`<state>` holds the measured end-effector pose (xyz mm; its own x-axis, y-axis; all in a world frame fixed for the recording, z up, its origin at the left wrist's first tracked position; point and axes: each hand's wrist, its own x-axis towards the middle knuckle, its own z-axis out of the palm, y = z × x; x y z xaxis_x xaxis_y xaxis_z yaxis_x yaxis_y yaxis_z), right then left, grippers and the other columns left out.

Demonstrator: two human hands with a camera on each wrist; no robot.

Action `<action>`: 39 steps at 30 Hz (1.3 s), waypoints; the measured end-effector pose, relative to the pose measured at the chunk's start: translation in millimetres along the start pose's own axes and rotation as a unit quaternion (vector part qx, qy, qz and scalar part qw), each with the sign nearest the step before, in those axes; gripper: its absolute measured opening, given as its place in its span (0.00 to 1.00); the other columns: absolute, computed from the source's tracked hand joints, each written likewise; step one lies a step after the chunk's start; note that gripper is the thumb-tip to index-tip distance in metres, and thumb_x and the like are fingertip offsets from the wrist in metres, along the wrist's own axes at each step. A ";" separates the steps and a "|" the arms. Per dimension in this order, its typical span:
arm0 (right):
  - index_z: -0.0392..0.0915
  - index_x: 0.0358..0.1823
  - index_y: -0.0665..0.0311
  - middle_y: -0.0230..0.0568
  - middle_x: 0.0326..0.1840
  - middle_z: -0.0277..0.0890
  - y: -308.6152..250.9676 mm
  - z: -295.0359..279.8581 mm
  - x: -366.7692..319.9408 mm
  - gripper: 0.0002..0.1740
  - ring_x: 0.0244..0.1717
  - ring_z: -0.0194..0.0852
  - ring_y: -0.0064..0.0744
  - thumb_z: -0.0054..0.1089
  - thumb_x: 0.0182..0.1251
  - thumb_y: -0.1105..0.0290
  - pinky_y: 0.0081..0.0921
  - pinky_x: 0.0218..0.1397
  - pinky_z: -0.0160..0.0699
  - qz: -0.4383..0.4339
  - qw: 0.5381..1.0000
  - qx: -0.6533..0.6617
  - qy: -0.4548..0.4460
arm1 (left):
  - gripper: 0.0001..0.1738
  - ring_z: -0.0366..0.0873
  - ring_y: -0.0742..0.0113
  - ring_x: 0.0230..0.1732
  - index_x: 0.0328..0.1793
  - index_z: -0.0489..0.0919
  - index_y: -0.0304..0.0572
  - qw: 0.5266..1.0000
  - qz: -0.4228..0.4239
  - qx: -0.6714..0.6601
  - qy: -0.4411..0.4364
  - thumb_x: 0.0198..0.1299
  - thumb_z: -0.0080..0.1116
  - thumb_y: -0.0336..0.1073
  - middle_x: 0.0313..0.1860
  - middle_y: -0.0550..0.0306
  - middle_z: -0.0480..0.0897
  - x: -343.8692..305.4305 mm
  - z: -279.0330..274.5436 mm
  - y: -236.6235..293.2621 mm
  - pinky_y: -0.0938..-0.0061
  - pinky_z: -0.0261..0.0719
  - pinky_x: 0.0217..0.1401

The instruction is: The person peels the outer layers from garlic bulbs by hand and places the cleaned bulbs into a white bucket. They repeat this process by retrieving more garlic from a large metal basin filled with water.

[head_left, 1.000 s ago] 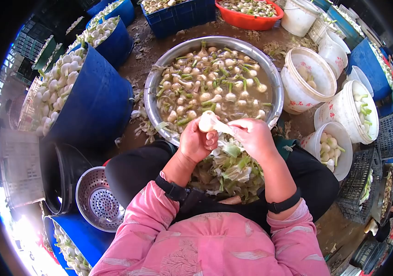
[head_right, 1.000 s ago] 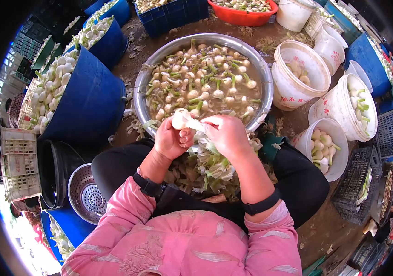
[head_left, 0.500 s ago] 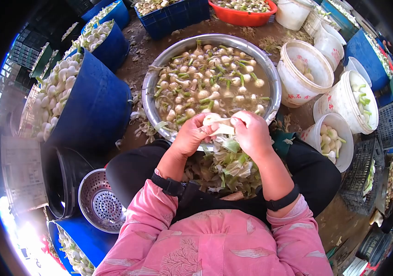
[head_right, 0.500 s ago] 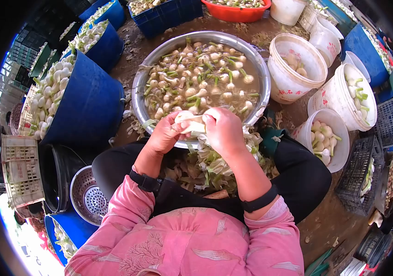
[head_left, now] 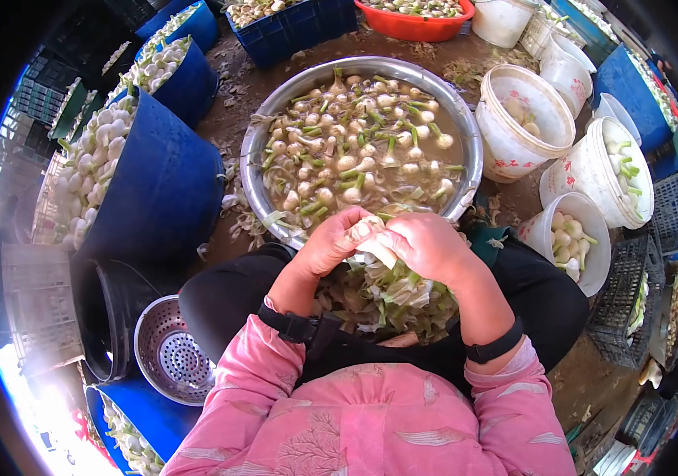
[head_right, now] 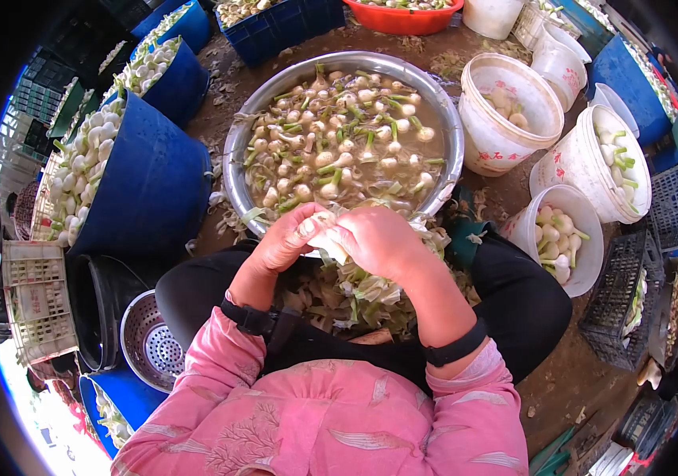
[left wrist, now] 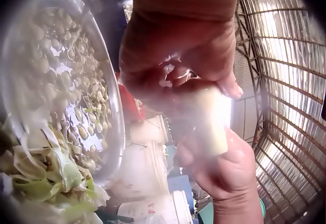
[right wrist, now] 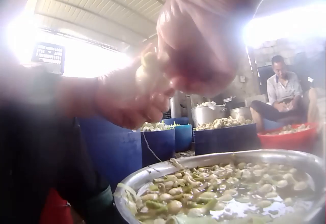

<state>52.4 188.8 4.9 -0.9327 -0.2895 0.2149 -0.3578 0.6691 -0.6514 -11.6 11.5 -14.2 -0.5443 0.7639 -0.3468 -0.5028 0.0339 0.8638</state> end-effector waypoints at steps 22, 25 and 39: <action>0.67 0.24 0.65 0.39 0.25 0.70 8.3 8.9 6.8 0.12 0.19 0.66 0.24 0.43 0.62 0.66 0.17 0.20 0.66 0.226 0.586 0.689 0.361 | 0.29 0.73 0.63 0.40 0.54 0.62 0.32 0.949 0.140 -0.269 -0.090 0.48 0.55 0.39 0.43 0.50 0.73 -10.2 18.2 3.4 0.83 0.74 0.34; 0.68 0.30 0.68 0.40 0.26 0.71 -15.2 1.5 1.6 0.18 0.19 0.68 0.23 0.43 0.63 0.57 0.17 0.21 0.66 0.250 0.799 0.501 0.218 | 0.25 0.73 0.65 0.40 0.52 0.65 0.34 0.962 0.138 -0.235 0.030 0.49 0.55 0.38 0.41 0.53 0.74 -5.2 18.1 4.3 0.83 0.73 0.33; 0.72 0.41 0.65 0.48 0.35 0.74 9.1 -2.7 0.7 0.22 0.36 0.72 0.45 0.52 0.53 0.54 0.33 0.44 0.68 0.357 0.913 -0.115 -0.162 | 0.21 0.71 0.69 0.30 0.49 0.67 0.39 0.939 0.151 -0.307 0.033 0.57 0.46 0.47 0.35 0.58 0.74 8.6 10.6 -25.6 0.80 0.70 0.27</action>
<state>48.4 196.5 1.1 -0.8826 0.1147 -0.4559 0.3020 0.8815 -0.3629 3.7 24.0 -35.4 -0.7541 0.6372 -0.1593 -0.6004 -0.5704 0.5605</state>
